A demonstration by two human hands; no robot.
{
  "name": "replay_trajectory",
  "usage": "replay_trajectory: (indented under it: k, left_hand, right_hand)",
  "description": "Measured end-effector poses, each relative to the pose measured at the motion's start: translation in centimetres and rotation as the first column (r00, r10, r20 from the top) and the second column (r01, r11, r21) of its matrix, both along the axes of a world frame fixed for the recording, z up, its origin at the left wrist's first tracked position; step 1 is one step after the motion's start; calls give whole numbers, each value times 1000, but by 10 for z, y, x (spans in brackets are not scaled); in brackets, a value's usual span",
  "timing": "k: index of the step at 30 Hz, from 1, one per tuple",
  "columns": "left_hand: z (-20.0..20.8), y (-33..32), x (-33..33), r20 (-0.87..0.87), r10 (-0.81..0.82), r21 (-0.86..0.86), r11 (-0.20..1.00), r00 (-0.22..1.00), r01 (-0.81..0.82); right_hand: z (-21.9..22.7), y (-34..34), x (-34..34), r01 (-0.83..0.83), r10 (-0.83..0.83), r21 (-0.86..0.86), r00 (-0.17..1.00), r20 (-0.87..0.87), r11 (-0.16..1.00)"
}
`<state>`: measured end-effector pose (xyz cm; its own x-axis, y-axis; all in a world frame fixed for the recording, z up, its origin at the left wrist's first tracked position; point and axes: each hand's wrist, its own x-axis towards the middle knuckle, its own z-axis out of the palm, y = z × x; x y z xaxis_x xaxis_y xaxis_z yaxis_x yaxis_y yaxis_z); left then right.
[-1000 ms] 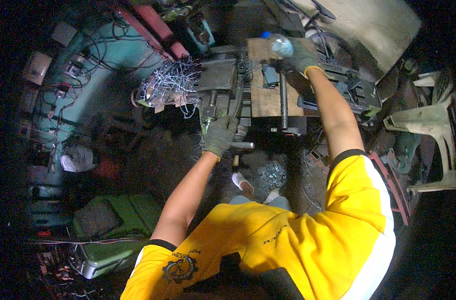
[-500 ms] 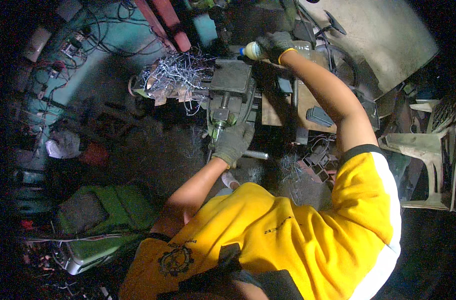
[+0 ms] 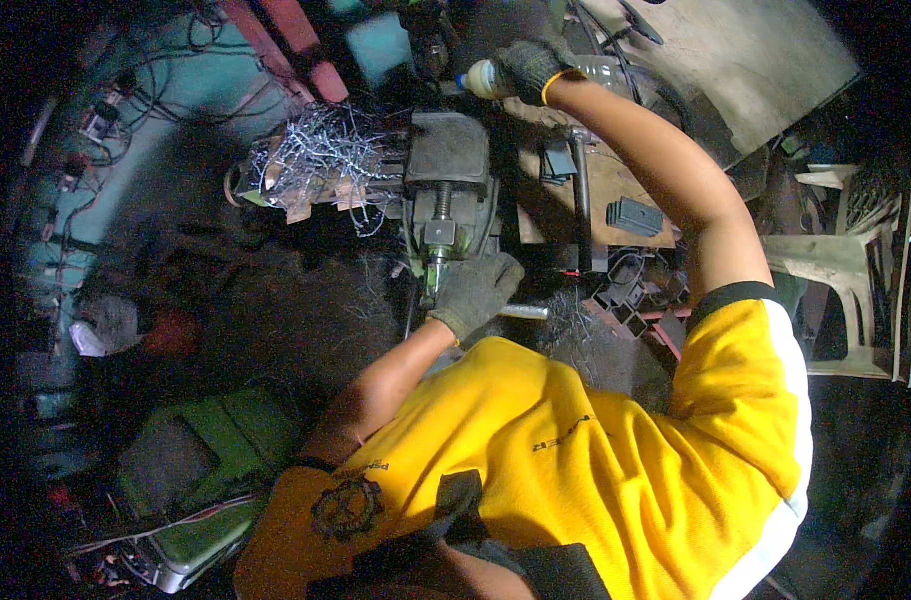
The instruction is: The person operates a drill press in a workshop, repeatedly clamping small metal pieces in a vise, drilling holes, and applying liquid from a bottle. They handle metal shavings and adjust the workpiece between cycles. A second person briefly appears in the background.
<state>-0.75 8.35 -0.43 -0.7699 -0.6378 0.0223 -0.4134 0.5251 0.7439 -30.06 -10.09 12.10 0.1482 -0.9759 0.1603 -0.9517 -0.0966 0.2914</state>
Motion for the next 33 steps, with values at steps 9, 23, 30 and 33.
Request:
replay_trajectory:
  k: [9, 23, 30, 33]
  left_hand:
    - [-5, -12, 1, -199, -112, 133, 981, 974, 140]
    - [0, -21, 7, -358, -106, 179, 967, 928, 179]
    - [-4, -21, 10, -428, -120, 96, 980, 896, 177]
    - [-8, -21, 8, -411, -141, 98, 975, 900, 198]
  right_hand:
    - [-11, 6, 30, 190, -167, 139, 972, -164, 972]
    - [20, 9, 30, 130, -132, -37, 989, -63, 991]
    - [29, 28, 45, 122, -122, 2, 992, -45, 992]
    - [29, 30, 48, 123, -123, 32, 992, 3, 992]
